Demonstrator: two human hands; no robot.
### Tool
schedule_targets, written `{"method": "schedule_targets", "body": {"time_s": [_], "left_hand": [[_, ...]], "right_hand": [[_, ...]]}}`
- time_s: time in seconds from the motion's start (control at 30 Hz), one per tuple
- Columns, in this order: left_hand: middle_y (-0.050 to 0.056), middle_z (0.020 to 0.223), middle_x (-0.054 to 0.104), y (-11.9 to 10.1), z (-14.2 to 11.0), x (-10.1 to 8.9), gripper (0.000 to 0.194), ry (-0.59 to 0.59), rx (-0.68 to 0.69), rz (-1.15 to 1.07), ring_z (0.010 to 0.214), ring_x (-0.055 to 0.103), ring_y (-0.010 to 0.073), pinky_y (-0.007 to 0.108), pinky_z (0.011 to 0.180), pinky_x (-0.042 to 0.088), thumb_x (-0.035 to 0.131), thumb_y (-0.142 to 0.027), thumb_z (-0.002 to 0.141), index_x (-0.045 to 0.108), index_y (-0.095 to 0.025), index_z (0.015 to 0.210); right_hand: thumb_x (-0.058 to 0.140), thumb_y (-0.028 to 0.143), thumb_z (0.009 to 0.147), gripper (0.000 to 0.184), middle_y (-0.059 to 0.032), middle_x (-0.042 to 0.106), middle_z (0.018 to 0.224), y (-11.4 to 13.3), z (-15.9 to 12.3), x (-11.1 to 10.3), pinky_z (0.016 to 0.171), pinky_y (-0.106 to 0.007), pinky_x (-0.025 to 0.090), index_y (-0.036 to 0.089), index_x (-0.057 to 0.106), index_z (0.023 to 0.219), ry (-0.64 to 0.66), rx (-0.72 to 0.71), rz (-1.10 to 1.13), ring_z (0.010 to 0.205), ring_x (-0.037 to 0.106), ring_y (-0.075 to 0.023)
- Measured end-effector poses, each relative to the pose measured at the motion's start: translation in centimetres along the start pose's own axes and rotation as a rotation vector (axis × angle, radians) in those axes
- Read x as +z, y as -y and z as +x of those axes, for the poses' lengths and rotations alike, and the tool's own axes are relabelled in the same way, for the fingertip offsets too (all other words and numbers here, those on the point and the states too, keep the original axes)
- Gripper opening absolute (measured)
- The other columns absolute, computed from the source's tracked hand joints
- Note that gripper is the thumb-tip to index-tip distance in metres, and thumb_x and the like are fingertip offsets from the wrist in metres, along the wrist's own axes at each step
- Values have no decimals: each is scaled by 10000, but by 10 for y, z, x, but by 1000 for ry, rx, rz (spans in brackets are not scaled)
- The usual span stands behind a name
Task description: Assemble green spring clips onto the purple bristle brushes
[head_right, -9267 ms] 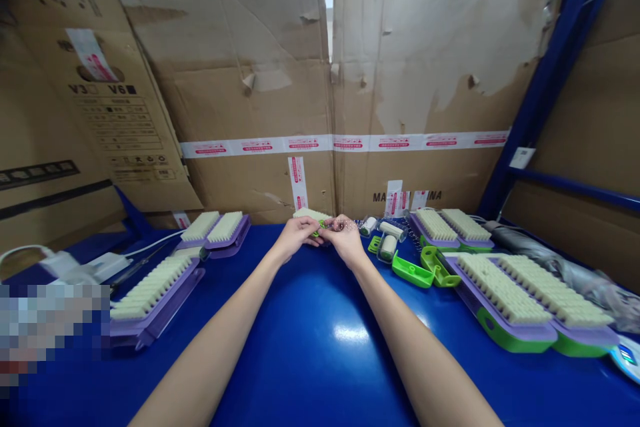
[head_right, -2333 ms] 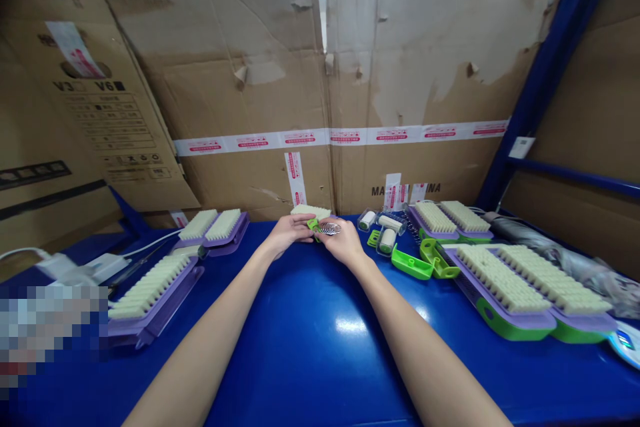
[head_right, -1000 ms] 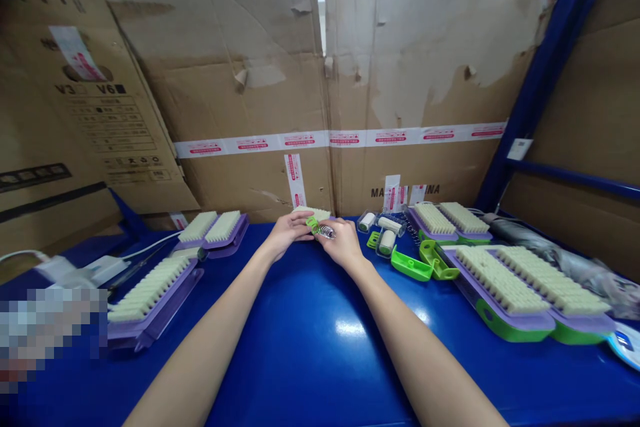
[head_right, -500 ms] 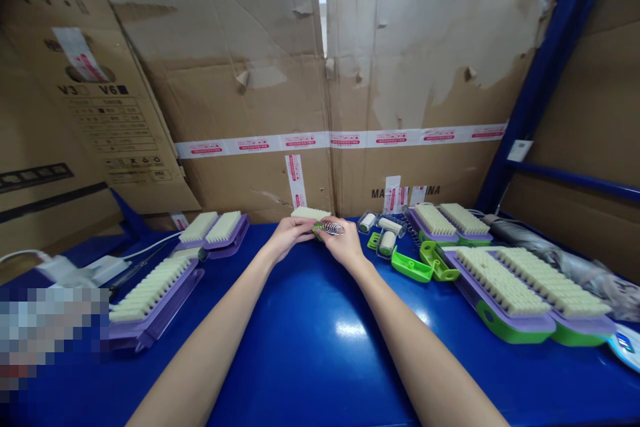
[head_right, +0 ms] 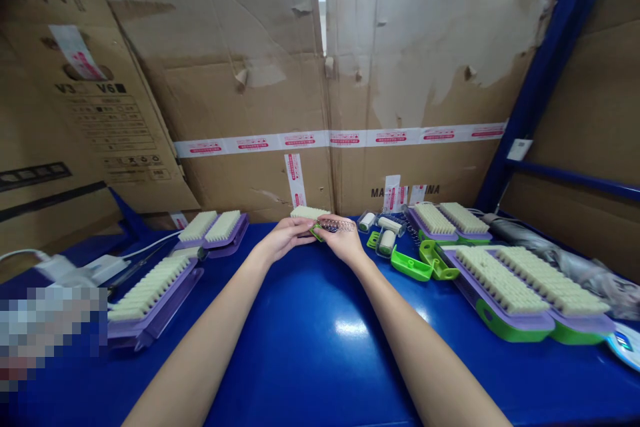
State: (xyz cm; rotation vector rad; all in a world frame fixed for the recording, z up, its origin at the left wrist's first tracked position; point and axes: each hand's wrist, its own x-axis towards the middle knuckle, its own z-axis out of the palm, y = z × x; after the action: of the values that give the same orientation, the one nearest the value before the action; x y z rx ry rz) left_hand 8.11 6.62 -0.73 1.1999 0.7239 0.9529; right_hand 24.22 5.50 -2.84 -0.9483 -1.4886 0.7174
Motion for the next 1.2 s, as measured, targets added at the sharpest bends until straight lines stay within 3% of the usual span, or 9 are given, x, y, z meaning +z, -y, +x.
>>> {"method": "schedule_targets", "body": {"time_s": [0.17, 0.47, 0.67, 0.83, 0.97, 1.1, 1.2], "left_hand": [[90, 858, 702, 0, 2, 2, 196, 16, -10, -94, 827, 648, 157, 385, 934, 449, 725, -210, 705, 682, -96, 859], [97, 837, 706, 1, 5, 11, 114, -13, -7, -38, 778, 667, 177, 401, 896, 485, 629, -93, 735, 688, -91, 833], [56, 753, 693, 3, 7, 8, 184, -261, 50, 34, 721, 667, 162, 429, 861, 506, 653, -30, 680, 651, -113, 844], [29, 697, 672, 3, 9, 7, 222, -345, 137, 13, 647, 654, 139, 422, 821, 528, 673, -59, 689, 603, -121, 890], [34, 713, 673, 3, 8, 8, 182, -308, 156, -14, 671, 653, 124, 392, 859, 517, 692, -91, 691, 603, -112, 849], [41, 798, 682, 3, 8, 10, 314, -209, 161, -17, 763, 661, 130, 393, 907, 492, 738, -71, 635, 621, -124, 921], [45, 787, 682, 4, 10, 11, 260, -230, 156, 32, 739, 662, 139, 419, 885, 501, 742, -84, 639, 639, -122, 875]], "right_hand": [[735, 309, 597, 320, -79, 727, 814, 7, 2, -1, 688, -314, 560, 132, 674, 856, -17, 41, 86, 765, 688, -220], [734, 320, 598, 301, -77, 731, 809, 14, 1, 2, 719, -332, 559, 146, 664, 833, -65, 56, 99, 775, 691, -226], [713, 330, 629, 260, -75, 726, 822, 4, 2, 0, 755, -347, 538, 144, 674, 807, -94, 7, -58, 796, 680, -231], [709, 328, 630, 271, -82, 726, 804, 2, 2, 1, 726, -344, 540, 132, 673, 812, -79, 8, -62, 767, 680, -232], [711, 344, 621, 299, -91, 725, 810, 2, 2, 2, 722, -342, 539, 128, 672, 824, -102, 17, -37, 767, 679, -236], [729, 366, 588, 337, -99, 724, 825, -2, 4, 2, 732, -346, 543, 128, 668, 819, -166, 55, 39, 795, 679, -245], [725, 366, 587, 339, -99, 724, 833, -5, 6, 1, 746, -347, 544, 130, 664, 822, -171, 65, 72, 797, 681, -238]]}}
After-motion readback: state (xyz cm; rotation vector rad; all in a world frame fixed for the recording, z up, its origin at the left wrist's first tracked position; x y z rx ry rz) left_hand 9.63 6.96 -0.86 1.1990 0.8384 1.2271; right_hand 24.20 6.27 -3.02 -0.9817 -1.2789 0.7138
